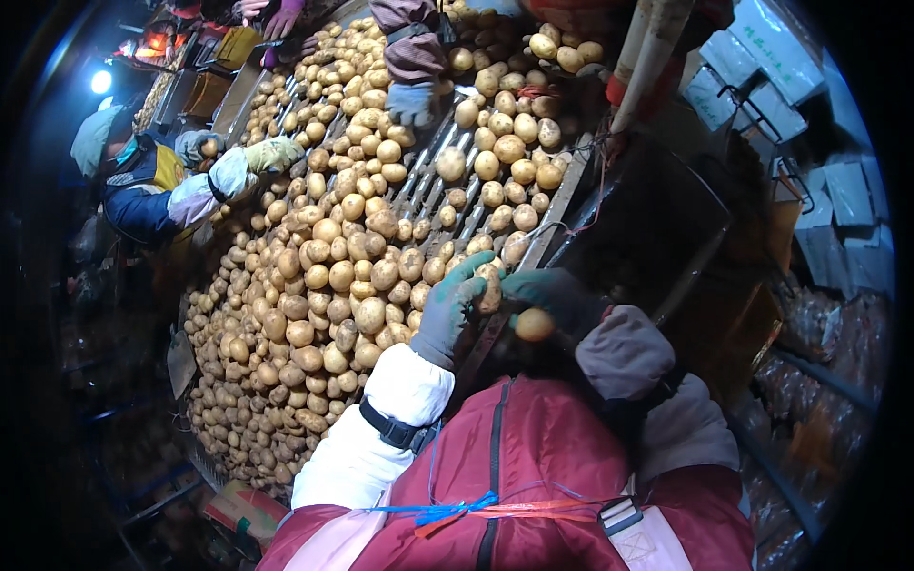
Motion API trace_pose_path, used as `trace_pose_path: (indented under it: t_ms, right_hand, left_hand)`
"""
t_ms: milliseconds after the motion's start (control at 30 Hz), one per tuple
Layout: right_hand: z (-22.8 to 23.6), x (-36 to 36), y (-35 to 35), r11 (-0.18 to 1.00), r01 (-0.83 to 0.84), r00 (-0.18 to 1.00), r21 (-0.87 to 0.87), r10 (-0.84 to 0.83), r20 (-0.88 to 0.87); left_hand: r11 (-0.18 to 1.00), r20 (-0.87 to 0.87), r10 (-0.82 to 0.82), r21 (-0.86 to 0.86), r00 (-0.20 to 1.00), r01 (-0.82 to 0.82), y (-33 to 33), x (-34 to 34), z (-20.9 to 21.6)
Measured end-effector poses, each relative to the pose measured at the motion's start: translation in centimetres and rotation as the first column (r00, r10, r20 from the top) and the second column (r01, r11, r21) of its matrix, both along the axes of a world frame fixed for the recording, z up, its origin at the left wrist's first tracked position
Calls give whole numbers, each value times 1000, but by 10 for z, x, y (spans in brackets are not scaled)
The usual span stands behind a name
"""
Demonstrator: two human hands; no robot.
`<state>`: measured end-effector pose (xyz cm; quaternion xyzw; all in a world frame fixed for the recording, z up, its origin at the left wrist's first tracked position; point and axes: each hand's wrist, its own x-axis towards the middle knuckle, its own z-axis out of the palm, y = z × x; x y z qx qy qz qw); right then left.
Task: Sorting potatoes from a large pile into containers or onto a sorting mechanism.
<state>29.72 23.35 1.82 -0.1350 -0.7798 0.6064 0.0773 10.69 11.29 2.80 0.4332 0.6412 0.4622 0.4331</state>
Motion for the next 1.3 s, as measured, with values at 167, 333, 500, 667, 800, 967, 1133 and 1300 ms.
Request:
trace_pose_path:
  t_ms: [167,333,500,667,800,967,1133,1300]
  right_hand:
    - [16,70,43,708,455,890,-541,-380,252]
    - [-4,84,59,736,602,788,-311,-482,383]
    - [-12,15,109,705,664,748,-249,-633,199]
    - [-24,-57,159,757,650,743,72,-652,152]
    - [-46,-106,172,765,341,791,547,-548,273]
    - [-51,-128,169,673,148,752,724,-552,360]
    - [-44,-129,173,772,133,773,622,-473,422]
    - [-51,-98,180,798,431,899,-421,-340,275]
  left_hand:
    - [977,186,187,-139,965,-163,3,-30,-8]
    - [994,-532,108,32,840,-107,4,-75,3]
    - [979,-588,144,-35,796,-203,-23,-80,0]
    - [926,-399,328,-43,856,-375,-57,-88,14]
    - [887,-393,400,-61,828,-457,-78,-98,20]
    - [859,-427,442,-54,789,-510,-71,-107,31]
    - [927,-452,337,4,826,-376,-28,-99,12]
    - [981,-609,169,26,775,-194,56,-91,-7]
